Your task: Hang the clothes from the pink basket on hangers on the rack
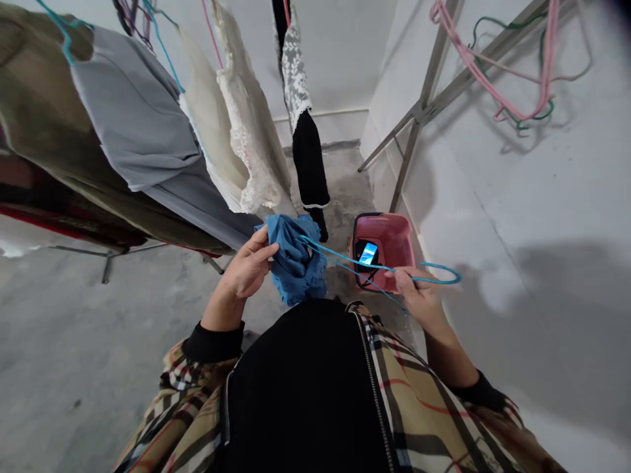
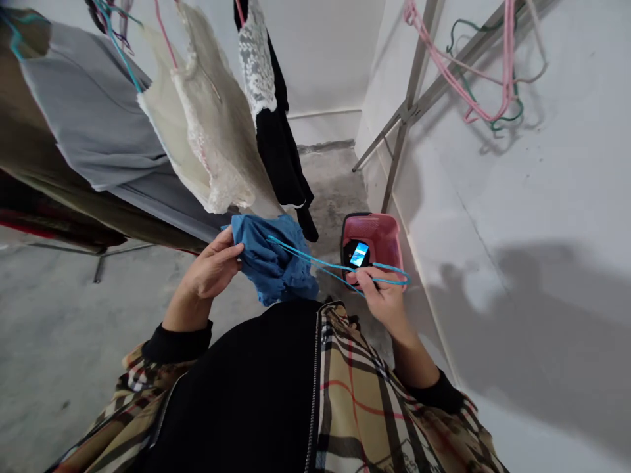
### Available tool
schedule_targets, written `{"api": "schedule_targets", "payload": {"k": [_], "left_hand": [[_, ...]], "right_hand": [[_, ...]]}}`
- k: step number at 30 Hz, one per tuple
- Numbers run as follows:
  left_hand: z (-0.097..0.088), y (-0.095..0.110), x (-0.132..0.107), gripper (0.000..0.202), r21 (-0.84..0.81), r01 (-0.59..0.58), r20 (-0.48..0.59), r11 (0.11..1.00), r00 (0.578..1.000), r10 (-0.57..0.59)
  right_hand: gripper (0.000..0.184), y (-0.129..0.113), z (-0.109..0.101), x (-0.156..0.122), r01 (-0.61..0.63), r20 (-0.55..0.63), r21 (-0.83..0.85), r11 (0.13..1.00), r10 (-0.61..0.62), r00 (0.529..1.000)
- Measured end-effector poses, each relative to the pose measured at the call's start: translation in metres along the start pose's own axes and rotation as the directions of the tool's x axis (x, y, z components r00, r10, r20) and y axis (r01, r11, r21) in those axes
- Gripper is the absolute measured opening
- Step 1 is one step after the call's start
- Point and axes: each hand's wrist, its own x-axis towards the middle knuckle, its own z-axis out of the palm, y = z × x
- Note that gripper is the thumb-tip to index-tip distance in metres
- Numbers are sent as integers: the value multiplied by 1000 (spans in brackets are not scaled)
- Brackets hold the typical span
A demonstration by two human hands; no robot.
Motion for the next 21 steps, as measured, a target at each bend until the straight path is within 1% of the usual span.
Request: {"api": "schedule_targets", "payload": {"k": [2, 3, 6, 9, 12, 14, 16, 18, 19, 20, 21], "left_hand": [[-1, 2, -1, 43, -23, -17, -25, 1000, 1000, 16], [-1, 3, -2, 43, -31, -23, -38, 999, 999, 21], [0, 6, -3, 44, -38, -33, -73, 999, 997, 31], [1, 5, -2, 45, -14, -76, -86, 997, 993, 74], [5, 0, -2, 46, 25, -111, -63, 994, 992, 112], [11, -6, -3, 49, 61, -115, -7, 991, 993, 116], [19, -11, -6, 51, 149, -133, 56, 980, 990, 126], [25, -13, -10, 46, 323, -193, 113, 927, 980, 164], [27, -13, -12, 41, 432, -243, 150, 869, 969, 197], [28, -12, -14, 35, 541, -308, 193, 783, 951, 241], [27, -10, -15, 31, 639, -379, 245, 670, 925, 291]], "right_hand": [[27, -3, -5, 3, 26, 0, 15, 1000, -26, 1000], [25, -4, -7, 4, 52, 23, 12, 999, -52, 998], [21, -3, -9, 10, 112, 137, -14, 994, -109, 985], [20, 0, -2, 21, 210, 270, -41, 977, -191, 944], [22, 0, 19, 32, 312, 356, -13, 950, -287, 889], [26, -1, 41, 36, 332, 385, 3, 943, -307, 870], [32, -2, 66, 38, 329, 410, 22, 944, -309, 858], [38, -5, 87, 40, 313, 431, 79, 947, -315, 845], [40, -6, 95, 41, 300, 435, 114, 947, -319, 842], [41, -8, 101, 43, 286, 427, 143, 947, -320, 846], [43, -9, 103, 45, 276, 406, 162, 947, -319, 856]]}}
